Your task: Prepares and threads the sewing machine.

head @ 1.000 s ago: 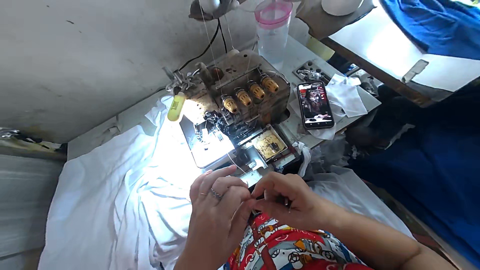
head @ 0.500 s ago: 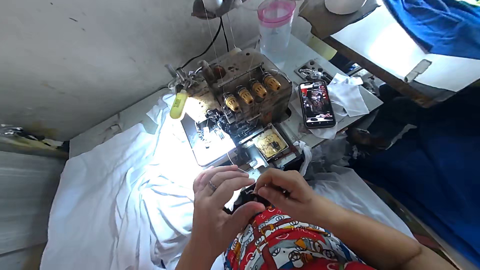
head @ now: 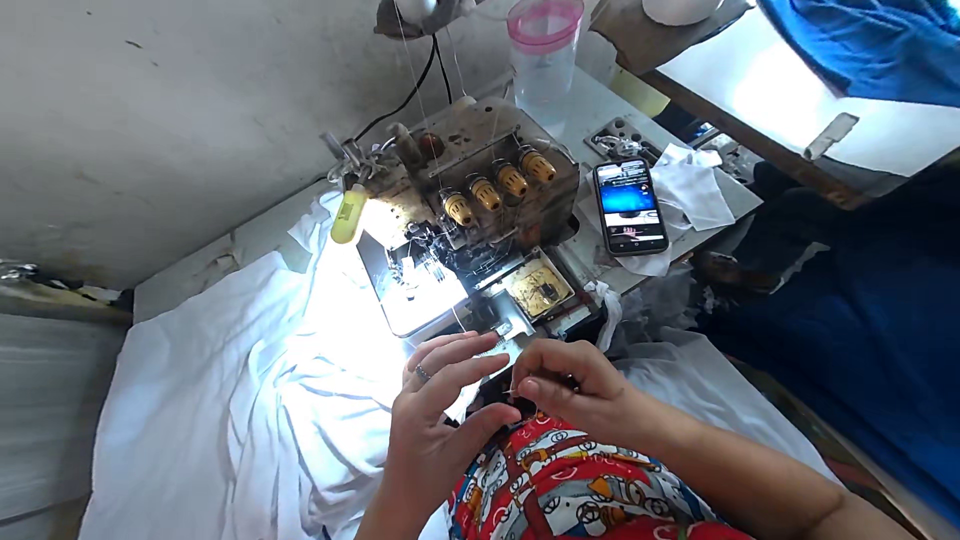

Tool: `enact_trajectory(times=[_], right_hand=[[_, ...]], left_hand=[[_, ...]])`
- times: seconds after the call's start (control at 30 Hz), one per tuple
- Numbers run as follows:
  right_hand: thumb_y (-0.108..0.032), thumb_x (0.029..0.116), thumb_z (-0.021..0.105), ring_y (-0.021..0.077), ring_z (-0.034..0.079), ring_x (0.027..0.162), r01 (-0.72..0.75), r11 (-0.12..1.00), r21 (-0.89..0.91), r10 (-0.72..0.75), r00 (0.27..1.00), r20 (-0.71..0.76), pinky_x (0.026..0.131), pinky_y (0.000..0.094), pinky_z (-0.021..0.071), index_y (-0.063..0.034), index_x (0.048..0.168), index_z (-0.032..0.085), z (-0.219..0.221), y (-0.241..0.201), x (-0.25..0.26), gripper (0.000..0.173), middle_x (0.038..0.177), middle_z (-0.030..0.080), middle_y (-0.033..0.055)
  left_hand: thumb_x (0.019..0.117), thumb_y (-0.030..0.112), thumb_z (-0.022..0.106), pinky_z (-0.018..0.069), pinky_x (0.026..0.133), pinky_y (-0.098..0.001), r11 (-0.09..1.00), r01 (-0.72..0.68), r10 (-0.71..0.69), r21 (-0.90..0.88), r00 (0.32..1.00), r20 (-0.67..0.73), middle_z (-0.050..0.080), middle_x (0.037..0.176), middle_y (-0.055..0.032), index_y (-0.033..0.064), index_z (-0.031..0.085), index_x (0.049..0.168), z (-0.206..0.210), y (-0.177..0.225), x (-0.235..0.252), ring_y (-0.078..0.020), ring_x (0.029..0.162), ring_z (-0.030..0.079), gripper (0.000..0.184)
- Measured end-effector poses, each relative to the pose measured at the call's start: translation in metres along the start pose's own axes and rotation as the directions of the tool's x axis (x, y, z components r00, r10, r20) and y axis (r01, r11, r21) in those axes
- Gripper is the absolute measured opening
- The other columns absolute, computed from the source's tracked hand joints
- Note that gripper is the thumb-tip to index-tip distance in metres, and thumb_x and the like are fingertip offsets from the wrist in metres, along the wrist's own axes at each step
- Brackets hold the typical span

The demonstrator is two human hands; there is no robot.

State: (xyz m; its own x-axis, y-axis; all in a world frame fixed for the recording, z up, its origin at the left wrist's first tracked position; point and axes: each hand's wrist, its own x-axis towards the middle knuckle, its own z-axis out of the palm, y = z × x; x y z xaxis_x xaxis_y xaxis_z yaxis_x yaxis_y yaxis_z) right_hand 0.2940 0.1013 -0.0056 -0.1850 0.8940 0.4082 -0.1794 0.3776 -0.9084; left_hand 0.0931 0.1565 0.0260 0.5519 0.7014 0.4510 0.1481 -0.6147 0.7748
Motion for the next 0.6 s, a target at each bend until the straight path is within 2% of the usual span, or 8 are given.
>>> enact_trajectory(times=[0.13, 0.43, 0.53, 0.6], right_hand=[[-0.016, 0.1072, 0.051, -0.0091, 0.045, 0.062, -0.006, 1.0, 0.018, 0.006, 1.0, 0.014, 0.058, 0.0059, 0.0375, 0.0031, 0.101, 0.06, -0.0002, 0.0003, 0.0004, 0.023, 0.073, 0.053, -0.0025], [-0.018, 0.1076, 0.051, -0.0077, 0.046, 0.063, -0.015, 1.0, 0.027, 0.014, 0.999, 0.043, 0.059, 0.007, 0.0384, 0.0031, 0.102, 0.061, -0.0034, 0.0017, 0.0016, 0.023, 0.074, 0.053, -0.0017], [-0.017, 0.1075, 0.051, -0.007, 0.049, 0.063, -0.031, 0.999, 0.038, 0.029, 0.998, 0.057, 0.059, 0.0075, 0.0416, 0.003, 0.102, 0.06, -0.0029, 0.003, 0.0021, 0.023, 0.073, 0.054, -0.001], [-0.017, 0.1074, 0.051, -0.0064, 0.051, 0.064, -0.042, 0.998, 0.04, 0.039, 0.997, 0.061, 0.061, 0.0081, 0.044, 0.0031, 0.102, 0.06, -0.0024, 0.0033, 0.0022, 0.022, 0.074, 0.055, -0.0003]], left_hand=[[0.0961, 0.034, 0.071, 0.042, 0.115, -0.028, 0.998, -0.02, 0.02, -0.056, 1.0, -0.003, 0.067, 0.126, 0.0132, 0.0305, 0.076, 0.102, 0.0008, -0.0025, 0.0008, -0.0075, 0.132, 0.054, 0.009], [0.097, 0.039, 0.068, 0.0408, 0.115, -0.0271, 1.0, -0.021, 0.021, -0.001, 1.0, -0.021, 0.07, 0.118, 0.0164, 0.028, 0.074, 0.095, 0.0018, -0.0033, 0.0026, -0.0048, 0.129, 0.056, 0.013], [0.096, 0.039, 0.07, 0.0433, 0.109, -0.0221, 1.0, -0.019, 0.02, 0.023, 0.999, -0.046, 0.069, 0.116, 0.0171, 0.0277, 0.074, 0.094, 0.0019, -0.0036, 0.0021, -0.0023, 0.126, 0.056, 0.013], [0.0958, 0.04, 0.07, 0.0416, 0.107, -0.0196, 0.999, -0.008, 0.011, 0.045, 0.998, -0.062, 0.069, 0.116, 0.0184, 0.0279, 0.075, 0.093, 0.0016, -0.0028, 0.0017, -0.0001, 0.123, 0.056, 0.014]])
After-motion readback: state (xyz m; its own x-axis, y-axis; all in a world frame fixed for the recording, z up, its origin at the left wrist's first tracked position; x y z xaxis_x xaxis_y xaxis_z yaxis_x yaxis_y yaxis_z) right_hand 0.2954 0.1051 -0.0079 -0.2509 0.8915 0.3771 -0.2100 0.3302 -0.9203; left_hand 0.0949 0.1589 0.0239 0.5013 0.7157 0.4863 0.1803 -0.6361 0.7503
